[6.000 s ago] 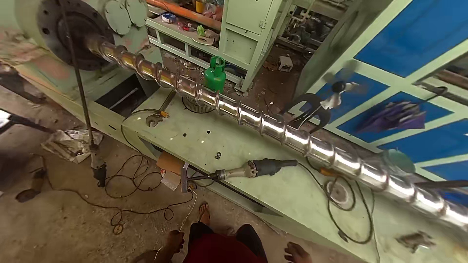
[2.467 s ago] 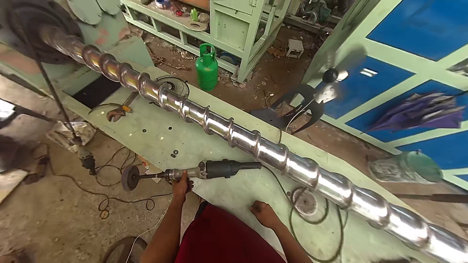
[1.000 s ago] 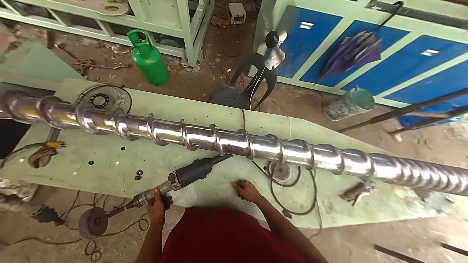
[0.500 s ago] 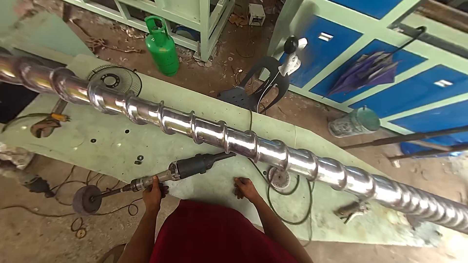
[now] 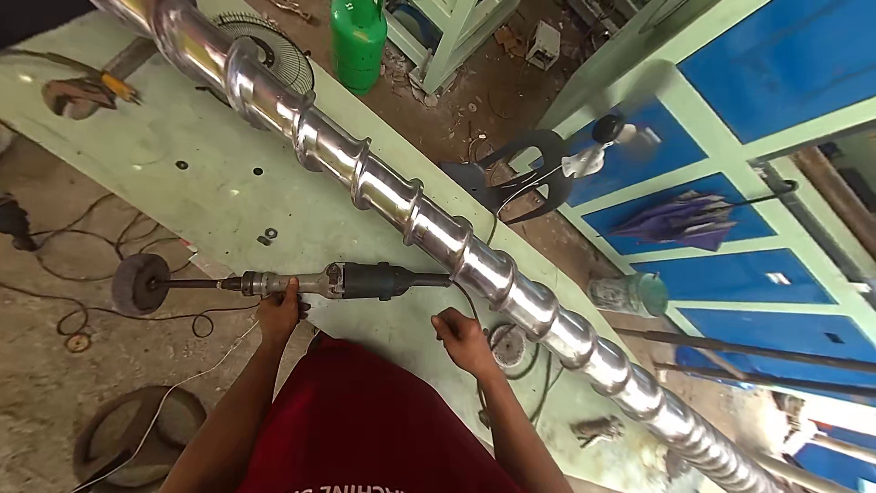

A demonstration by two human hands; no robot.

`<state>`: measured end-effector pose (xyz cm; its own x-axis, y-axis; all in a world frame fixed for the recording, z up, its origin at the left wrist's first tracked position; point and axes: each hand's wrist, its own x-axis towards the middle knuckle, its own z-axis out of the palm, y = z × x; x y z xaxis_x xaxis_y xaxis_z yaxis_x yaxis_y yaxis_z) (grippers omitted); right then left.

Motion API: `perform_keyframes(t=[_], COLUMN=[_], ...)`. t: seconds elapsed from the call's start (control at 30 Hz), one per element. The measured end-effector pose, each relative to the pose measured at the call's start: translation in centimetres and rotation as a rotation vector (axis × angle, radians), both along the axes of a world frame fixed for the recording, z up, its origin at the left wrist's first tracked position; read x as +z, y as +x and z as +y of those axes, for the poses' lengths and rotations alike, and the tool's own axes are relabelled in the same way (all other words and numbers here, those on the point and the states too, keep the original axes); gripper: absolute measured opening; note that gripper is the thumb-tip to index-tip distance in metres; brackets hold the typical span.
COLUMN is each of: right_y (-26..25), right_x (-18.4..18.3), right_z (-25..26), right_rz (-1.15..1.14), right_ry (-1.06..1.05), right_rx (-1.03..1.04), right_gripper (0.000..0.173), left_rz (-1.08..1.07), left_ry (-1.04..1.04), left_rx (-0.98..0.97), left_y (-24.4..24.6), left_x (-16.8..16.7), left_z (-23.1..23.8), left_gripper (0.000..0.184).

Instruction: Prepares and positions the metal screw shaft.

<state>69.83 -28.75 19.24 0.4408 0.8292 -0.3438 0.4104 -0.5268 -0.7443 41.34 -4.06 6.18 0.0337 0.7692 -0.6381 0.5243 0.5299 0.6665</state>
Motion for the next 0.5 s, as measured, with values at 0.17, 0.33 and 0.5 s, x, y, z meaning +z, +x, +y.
perform_keyframes(t=[0.17, 0.33, 0.5], right_y=[2.4, 6.0, 7.7], right_x=[5.3, 6.6, 6.5], right_z=[4.1, 6.4, 7.7], right_rz=[-0.373, -0.586, -0.603], right_ry=[0.405, 0.369, 0.299], right_rx=[-0.126, -0.164, -0.171], right_gripper=[0.021, 0.026, 0.028], left_rz=[-0.007, 0.008, 0.019], left_ry=[-0.002, -0.007, 0.004], left_rx=[0.017, 0.014, 0.017], left_y=[-0.1, 0.2, 0.2], left_x=[0.0, 0.5, 0.6], left_z=[0.1, 0.3, 0.3], left_gripper=[0.057, 0.056, 0.056])
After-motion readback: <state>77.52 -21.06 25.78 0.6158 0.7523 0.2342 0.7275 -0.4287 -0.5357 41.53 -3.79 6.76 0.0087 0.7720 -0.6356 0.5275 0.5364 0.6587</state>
